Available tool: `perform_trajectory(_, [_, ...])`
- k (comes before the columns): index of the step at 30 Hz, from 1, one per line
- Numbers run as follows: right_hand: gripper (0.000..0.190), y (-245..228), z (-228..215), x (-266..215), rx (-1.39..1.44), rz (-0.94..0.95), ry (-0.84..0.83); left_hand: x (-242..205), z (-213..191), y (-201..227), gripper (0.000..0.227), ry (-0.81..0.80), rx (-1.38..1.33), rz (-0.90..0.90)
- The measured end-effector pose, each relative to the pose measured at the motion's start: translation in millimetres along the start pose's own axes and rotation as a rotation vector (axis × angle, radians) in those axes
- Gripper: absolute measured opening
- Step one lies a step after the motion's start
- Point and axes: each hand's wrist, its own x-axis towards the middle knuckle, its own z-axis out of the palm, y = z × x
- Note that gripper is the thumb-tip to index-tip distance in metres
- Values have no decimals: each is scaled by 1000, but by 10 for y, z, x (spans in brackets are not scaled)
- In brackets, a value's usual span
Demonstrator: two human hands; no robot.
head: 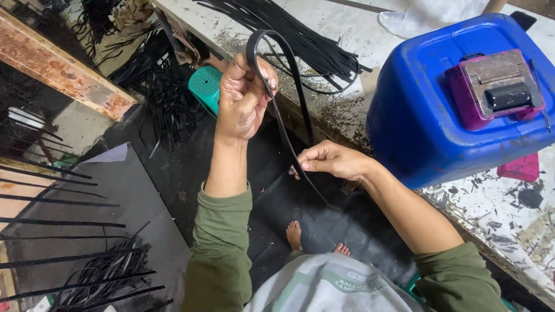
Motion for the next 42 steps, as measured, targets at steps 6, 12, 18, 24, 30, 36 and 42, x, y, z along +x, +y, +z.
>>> perform_trajectory(6, [18, 178, -71, -2, 66, -22, -11, -41, -70, 18, 11, 24, 17, -2])
perform_trajectory(12, [17, 171, -42, -24, 58, -1, 100, -130, -228, -23, 4, 79, -57, -25])
perform_trajectory(18, [18, 183, -91, 13, -5, 1, 73, -135, -249, 36, 8, 106, 25, -54])
perform_trajectory(24, [17, 102, -94, 71, 10, -16, 82, -129, -316, 58, 10, 113, 43, -4])
perform_trajectory(30, [17, -2, -106, 133, 9, -17, 77, -97, -328, 166, 10, 184, 101, -16])
perform_trajectory(36, [11, -73, -139, 214, 115, -47, 79, -149, -496, 154, 6, 351, 79, -18])
perform_trajectory(42, [8, -99, -162, 334, 267, -93, 66, -250, -685, 92, 9, 452, 137, -3])
